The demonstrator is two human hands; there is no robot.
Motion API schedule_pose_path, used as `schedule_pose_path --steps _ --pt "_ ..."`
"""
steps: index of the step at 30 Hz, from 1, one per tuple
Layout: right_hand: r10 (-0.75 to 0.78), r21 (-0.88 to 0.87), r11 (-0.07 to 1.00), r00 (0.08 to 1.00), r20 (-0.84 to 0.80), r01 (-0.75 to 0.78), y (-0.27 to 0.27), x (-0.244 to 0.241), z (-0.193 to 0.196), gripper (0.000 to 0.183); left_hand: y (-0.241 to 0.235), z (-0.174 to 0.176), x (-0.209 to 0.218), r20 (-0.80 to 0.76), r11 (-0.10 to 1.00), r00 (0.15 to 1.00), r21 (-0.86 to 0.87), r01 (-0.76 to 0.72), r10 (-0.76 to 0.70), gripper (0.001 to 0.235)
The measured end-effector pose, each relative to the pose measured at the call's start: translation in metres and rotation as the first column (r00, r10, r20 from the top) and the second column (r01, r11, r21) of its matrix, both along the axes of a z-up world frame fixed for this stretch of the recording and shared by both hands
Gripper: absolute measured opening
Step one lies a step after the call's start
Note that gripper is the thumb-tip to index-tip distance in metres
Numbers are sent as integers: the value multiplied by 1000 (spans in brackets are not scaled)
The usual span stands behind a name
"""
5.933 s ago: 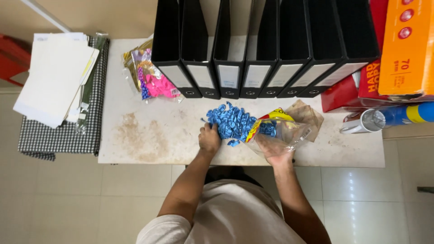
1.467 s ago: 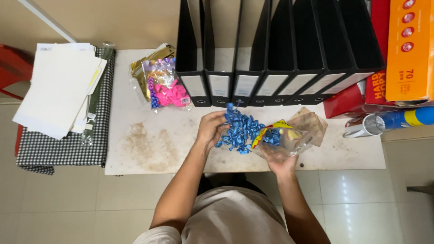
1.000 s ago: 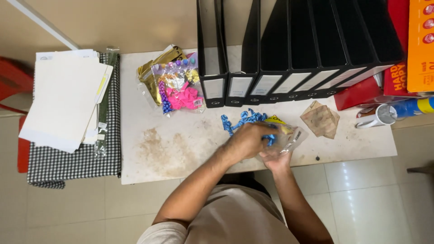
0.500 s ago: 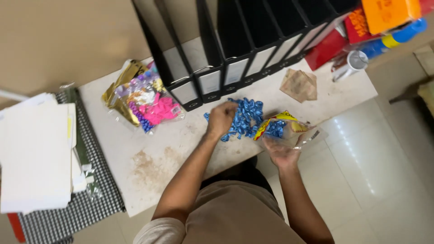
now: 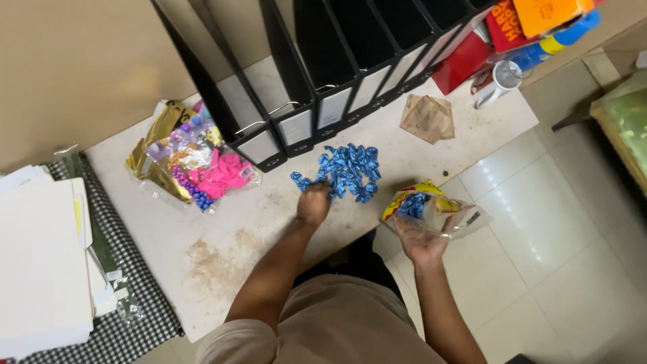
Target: The person organizes party supplies on a table, sorting pink and blue balloons into plastic bags. They then wipe the table surface with a cloth and briefly flip through a document.
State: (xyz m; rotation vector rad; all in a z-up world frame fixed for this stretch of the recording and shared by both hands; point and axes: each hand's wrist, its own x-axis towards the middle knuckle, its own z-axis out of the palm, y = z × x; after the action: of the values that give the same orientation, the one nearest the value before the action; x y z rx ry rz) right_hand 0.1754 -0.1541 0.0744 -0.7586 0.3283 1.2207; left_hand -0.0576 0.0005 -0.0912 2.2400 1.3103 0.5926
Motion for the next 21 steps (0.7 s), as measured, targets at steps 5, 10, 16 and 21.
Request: schedule_pose_path --steps 5,10,16,21 --pt "99 9 995 994 -53 -99 31 -1 -16 98 20 -21 -24 468 845 775 -512 -154 424 20" --pt "266 8 964 961 -71 -266 66 -9 -43 99 11 19 -66 604 541 349 -797 268 717 22" --pt "472 55 881 881 -34 -470 122 -23 -42 105 13 98 -71 714 651 234 -698 297 659 25" --pt "548 22 836 829 -117 -549 146 -14 -43 107 23 205 -45 836 881 418 -449 148 355 24"
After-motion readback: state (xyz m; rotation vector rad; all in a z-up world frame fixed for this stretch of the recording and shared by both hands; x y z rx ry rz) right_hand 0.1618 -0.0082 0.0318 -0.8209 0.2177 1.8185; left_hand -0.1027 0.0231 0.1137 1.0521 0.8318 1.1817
